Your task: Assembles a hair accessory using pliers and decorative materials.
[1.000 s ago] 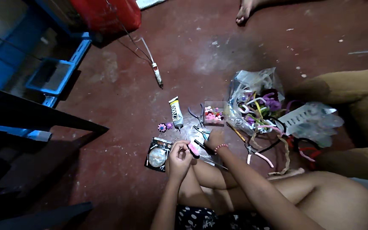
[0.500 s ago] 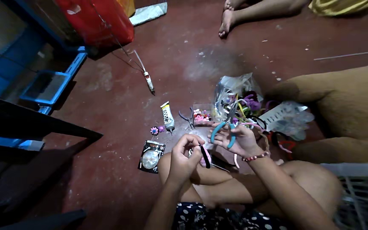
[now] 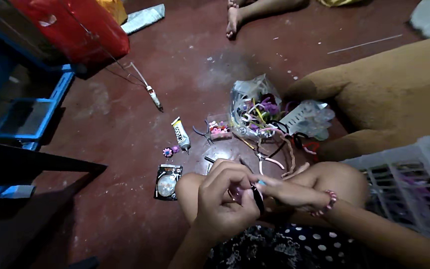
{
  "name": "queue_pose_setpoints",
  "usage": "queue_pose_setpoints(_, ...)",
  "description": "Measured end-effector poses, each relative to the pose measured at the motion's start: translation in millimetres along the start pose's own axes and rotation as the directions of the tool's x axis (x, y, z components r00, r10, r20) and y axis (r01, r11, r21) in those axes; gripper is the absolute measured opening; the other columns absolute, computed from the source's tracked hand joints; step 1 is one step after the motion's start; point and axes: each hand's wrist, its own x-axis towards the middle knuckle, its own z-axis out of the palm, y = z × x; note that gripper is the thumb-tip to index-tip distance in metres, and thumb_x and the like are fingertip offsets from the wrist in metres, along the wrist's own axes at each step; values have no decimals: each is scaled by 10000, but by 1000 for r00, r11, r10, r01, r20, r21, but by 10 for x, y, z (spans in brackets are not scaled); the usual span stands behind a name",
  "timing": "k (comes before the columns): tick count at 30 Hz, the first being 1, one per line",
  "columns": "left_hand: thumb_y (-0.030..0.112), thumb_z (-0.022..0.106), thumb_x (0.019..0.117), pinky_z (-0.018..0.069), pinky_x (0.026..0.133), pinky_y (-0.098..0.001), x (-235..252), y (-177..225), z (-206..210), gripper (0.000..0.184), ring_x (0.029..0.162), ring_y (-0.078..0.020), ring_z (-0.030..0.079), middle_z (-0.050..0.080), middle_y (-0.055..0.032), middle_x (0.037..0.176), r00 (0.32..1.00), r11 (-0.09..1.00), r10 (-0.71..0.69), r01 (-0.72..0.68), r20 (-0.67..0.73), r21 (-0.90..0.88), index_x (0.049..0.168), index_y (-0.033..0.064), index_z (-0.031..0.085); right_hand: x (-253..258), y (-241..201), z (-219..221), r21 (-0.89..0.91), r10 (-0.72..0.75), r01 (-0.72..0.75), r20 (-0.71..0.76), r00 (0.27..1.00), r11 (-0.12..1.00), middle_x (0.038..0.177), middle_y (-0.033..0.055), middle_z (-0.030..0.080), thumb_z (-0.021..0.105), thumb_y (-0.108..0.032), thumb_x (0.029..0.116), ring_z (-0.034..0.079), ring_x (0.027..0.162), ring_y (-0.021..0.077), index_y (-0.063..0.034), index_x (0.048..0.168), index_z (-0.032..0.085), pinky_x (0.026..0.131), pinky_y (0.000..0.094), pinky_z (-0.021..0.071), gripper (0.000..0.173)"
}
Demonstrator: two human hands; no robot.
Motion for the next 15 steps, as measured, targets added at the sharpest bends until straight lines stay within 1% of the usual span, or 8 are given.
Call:
queue_pose_setpoints(3,152,587,959,458,844,-87,-76,23,-44,159,954,74,589,652,19,897,999,1000,-27,27,-34,1,875,20,560,-96,2,106,202,203,-200,7,979,959,992,52,552,292,-210,1128,592,802,126,-41,1345,486,715,318,523,337)
queue_pose_setpoints(4,152,589,961,461,839,-83,-98,38,-54,161,955,78,588,648,23,906,998,999,-42,42,-42,1,873,20,559,-135,-29,126,238,173,-157,-49,984,959,955,30,554,283,-215,1127,584,761,100,-28,1295,517,682,287,511,344)
queue_pose_setpoints(6,139,589,954,460,823,-78,-135,73,-60,159,951,79,584,644,20,907,997,998,-61,61,-56,4,866,11,556,-169,-22,157,114,-136,167,-236,962,979,913,-16,554,296,-172,1100,554,731,-21,50,1197,554,665,162,483,354)
queue_pose_setpoints(8,137,585,951,459,830,-79,-151,110,-57,145,961,80,582,643,25,913,995,997,-73,74,-61,8,871,19,557,-141,26,167,-217,-527,481,-392,754,849,995,49,599,369,-244,1068,537,842,-55,108,1141,603,746,121,445,429)
queue_pose_setpoints(9,142,580,952,459,842,-82,-147,126,-56,137,972,81,581,642,33,917,995,997,-73,74,-63,12,877,30,555,-119,45,157,-414,-685,546,-418,596,728,1022,97,638,389,-368,1063,559,907,-25,91,1121,647,790,126,447,530)
queue_pose_setpoints(11,147,575,958,466,850,-94,-131,151,-50,127,979,78,583,639,44,925,996,998,-64,64,-69,-4,888,42,558,-98,33,107,-717,-876,507,-357,323,479,1023,182,668,320,-564,1045,615,956,116,23,1107,679,822,198,483,691)
queue_pose_setpoints(13,167,572,979,482,884,-114,-116,178,-35,139,999,77,595,644,51,938,997,998,-58,56,-61,-30,905,50,560,-111,-6,71,-851,-946,416,-272,175,322,1007,221,630,300,-625,1024,595,913,200,15,1120,665,781,231,480,743)
queue_pose_setpoints(15,195,563,1004,475,901,-110,-102,197,-25,165,1024,74,593,639,48,953,998,999,-38,36,-47,-37,919,54,553,-150,-35,52,-910,-967,329,-228,111,252,1051,218,601,292,-643,1017,570,989,228,5,1151,627,863,240,454,741)
